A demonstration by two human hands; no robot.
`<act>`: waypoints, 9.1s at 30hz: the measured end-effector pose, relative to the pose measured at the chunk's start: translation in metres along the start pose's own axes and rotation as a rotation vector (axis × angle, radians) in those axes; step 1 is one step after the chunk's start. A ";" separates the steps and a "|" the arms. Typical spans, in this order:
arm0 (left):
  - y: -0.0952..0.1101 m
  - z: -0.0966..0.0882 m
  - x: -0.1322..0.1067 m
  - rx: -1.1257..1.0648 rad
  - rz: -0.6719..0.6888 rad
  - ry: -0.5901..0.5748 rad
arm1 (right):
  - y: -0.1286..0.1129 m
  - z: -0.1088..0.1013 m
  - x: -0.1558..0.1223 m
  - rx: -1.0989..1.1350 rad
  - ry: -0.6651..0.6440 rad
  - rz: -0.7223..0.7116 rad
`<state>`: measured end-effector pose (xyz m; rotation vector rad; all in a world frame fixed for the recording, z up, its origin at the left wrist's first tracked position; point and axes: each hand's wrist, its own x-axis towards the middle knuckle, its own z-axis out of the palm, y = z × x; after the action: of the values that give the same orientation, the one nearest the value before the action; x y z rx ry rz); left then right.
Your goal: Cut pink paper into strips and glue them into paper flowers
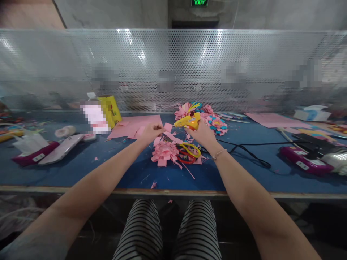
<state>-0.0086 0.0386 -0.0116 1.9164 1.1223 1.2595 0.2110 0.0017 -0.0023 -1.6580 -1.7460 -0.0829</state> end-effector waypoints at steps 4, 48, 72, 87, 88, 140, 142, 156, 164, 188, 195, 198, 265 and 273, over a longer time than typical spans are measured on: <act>0.000 0.000 0.000 -0.009 -0.003 -0.005 | -0.002 0.001 0.000 0.002 0.035 0.065; 0.011 0.001 -0.005 -0.038 -0.003 -0.056 | 0.002 0.006 0.003 -0.014 0.016 -0.067; 0.007 0.002 -0.005 0.059 0.038 -0.131 | 0.002 0.003 0.003 -0.062 -0.039 -0.045; 0.006 0.005 -0.006 0.044 0.023 -0.172 | 0.004 0.004 0.001 -0.101 -0.033 -0.037; 0.006 0.005 -0.006 0.048 0.025 -0.170 | 0.004 0.004 0.001 -0.104 -0.034 -0.035; 0.016 0.011 -0.009 -0.332 -0.025 -0.126 | -0.029 0.021 -0.013 0.772 -0.165 -0.222; 0.015 0.011 -0.009 -0.321 -0.021 -0.133 | -0.029 0.021 -0.013 0.781 -0.165 -0.232; 0.021 0.010 -0.013 -0.189 0.023 -0.199 | -0.027 0.020 -0.012 0.740 -0.196 -0.212; 0.016 0.007 -0.009 0.053 0.080 -0.210 | -0.023 0.021 -0.009 0.724 -0.182 -0.187; 0.005 0.012 -0.009 0.147 0.053 -0.444 | -0.029 0.016 -0.013 0.508 -0.159 -0.255; 0.006 0.009 -0.006 0.112 0.058 -0.392 | -0.030 0.015 -0.014 0.522 -0.157 -0.260; 0.005 0.010 -0.007 0.076 0.040 -0.409 | -0.029 0.015 -0.014 0.517 -0.157 -0.267; 0.006 -0.010 0.005 -0.408 -0.143 0.229 | -0.012 0.001 -0.001 1.195 -0.132 0.055; 0.005 -0.011 0.010 -0.465 0.057 0.537 | -0.017 0.011 -0.016 0.982 -0.697 -0.138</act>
<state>-0.0146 0.0452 0.0014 1.3065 0.9050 1.9404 0.1896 -0.0089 -0.0121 -0.8464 -1.8750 1.2161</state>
